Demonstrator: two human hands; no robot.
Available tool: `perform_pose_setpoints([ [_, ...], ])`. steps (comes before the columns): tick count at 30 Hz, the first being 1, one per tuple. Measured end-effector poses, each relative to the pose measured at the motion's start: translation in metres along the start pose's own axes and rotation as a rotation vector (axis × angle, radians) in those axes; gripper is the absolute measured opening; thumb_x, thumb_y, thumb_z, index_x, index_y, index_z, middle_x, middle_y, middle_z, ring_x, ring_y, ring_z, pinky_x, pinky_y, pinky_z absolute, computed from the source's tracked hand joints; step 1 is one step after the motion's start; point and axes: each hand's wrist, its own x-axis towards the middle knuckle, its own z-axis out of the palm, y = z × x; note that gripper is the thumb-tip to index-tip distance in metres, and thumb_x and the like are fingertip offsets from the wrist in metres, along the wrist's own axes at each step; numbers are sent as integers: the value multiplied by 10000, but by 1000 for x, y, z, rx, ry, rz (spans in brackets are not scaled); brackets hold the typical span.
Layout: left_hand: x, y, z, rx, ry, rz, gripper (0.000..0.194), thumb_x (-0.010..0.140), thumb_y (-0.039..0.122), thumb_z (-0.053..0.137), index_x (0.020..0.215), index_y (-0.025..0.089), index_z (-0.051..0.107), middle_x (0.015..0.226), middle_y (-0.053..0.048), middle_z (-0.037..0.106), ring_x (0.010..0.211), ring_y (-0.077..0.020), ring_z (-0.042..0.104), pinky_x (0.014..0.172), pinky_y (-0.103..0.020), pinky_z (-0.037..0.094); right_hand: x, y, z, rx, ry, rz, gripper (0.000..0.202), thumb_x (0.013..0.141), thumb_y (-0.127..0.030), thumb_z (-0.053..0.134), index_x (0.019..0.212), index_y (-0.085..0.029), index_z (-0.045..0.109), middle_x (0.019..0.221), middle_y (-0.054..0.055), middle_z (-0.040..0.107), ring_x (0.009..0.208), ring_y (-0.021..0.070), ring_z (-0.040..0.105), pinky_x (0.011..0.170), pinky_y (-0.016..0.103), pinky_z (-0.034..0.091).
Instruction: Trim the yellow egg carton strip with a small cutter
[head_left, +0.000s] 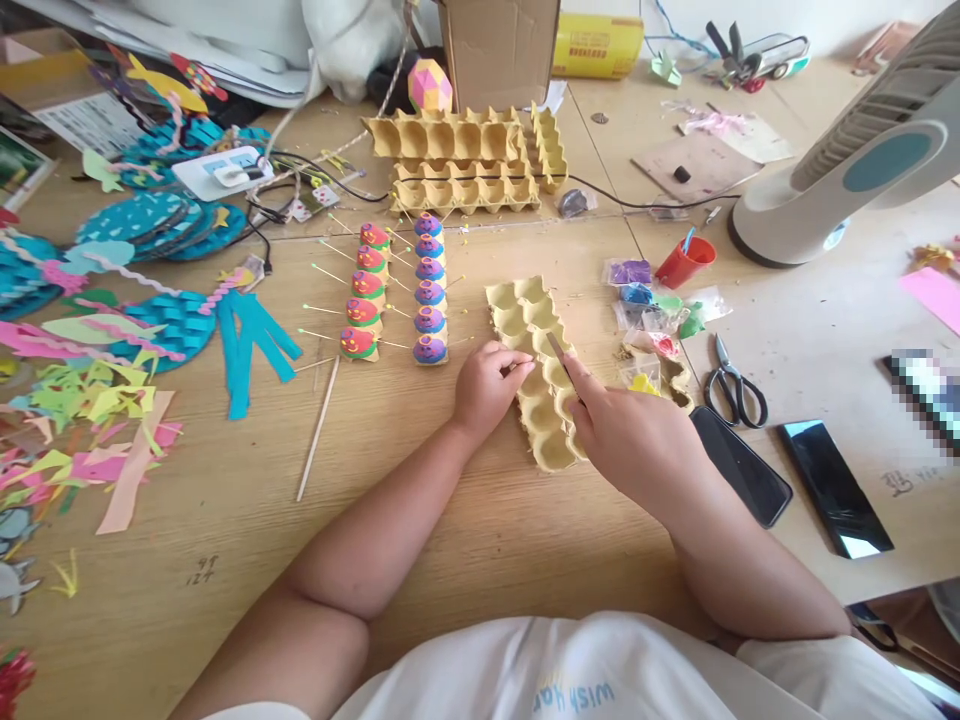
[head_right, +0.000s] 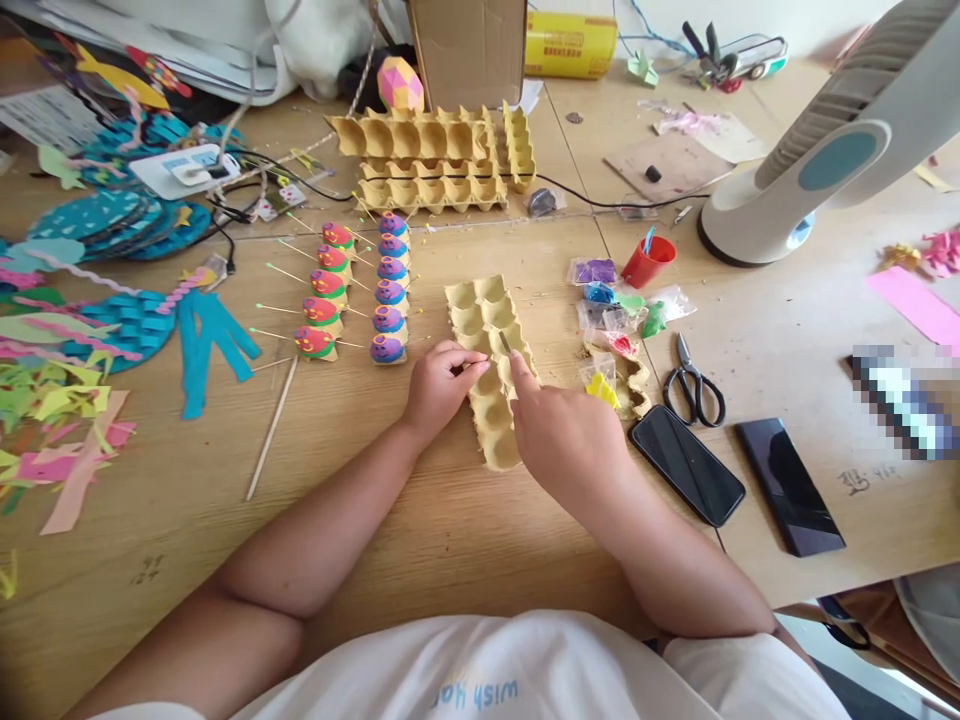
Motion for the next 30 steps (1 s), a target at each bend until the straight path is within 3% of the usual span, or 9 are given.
perform_pose_setpoints([
  [8,0,1,-1,7,-7,2,87,838,229,701,892,213,767,857,-30,694,748,-150,625,720,-290,508,-14,-7,-2,-62,-40,-42,606,992,-307,383,1579,-219,263,731,18,730,599,166,663,452,276,222],
  [30,1,0,-1,-2,8,10,80,825,225,718,879,205,773,848,-32,695,758,-152,629,722,-285,499,-8,-12,10,-94,-29,-49,597,1001,-274,342,1584,-183,245,750,45,734,595,163,654,459,271,222],
])
